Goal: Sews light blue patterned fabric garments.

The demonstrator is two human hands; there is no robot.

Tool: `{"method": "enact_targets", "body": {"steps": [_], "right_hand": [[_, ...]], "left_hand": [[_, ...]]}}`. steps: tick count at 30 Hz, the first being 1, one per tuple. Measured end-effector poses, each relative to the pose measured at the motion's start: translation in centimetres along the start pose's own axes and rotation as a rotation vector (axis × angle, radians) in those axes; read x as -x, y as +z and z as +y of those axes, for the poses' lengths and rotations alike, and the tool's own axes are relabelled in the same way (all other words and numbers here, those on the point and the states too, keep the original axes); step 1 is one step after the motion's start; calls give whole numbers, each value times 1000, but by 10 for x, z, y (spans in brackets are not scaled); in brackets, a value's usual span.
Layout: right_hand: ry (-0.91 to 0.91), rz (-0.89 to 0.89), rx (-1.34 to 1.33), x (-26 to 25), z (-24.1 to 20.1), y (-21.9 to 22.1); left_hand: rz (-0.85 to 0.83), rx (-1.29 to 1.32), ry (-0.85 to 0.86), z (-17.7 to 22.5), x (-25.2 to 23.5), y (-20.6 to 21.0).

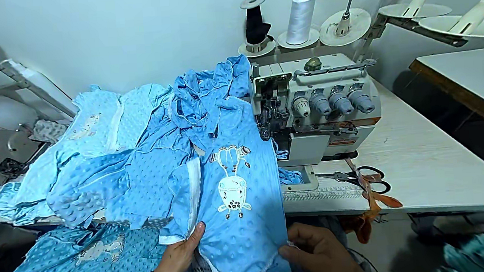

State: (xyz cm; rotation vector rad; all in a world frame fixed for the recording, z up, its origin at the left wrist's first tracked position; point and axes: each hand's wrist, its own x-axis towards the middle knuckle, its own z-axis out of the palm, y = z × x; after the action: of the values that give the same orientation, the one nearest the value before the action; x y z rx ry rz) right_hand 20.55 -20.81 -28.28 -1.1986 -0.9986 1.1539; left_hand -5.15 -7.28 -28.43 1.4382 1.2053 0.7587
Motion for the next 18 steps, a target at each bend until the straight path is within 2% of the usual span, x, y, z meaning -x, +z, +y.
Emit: {"method": "enact_targets", "body": {"steps": [3, 9, 15, 18], "right_hand": [[-4, 38, -17, -19, -2, -2], [-4, 131, -9, -50, -16, -17], [23, 194, 17, -72, -31, -23], [-3, 201, 13, -78, -34, -24]], "left_hand": [[17, -77, 43, 6, -20, 1], [-85, -214, 13, 27, -50, 1], [-104, -212, 36, 40, -74, 5], [-113, -223, 107, 49, -80, 5]]}}
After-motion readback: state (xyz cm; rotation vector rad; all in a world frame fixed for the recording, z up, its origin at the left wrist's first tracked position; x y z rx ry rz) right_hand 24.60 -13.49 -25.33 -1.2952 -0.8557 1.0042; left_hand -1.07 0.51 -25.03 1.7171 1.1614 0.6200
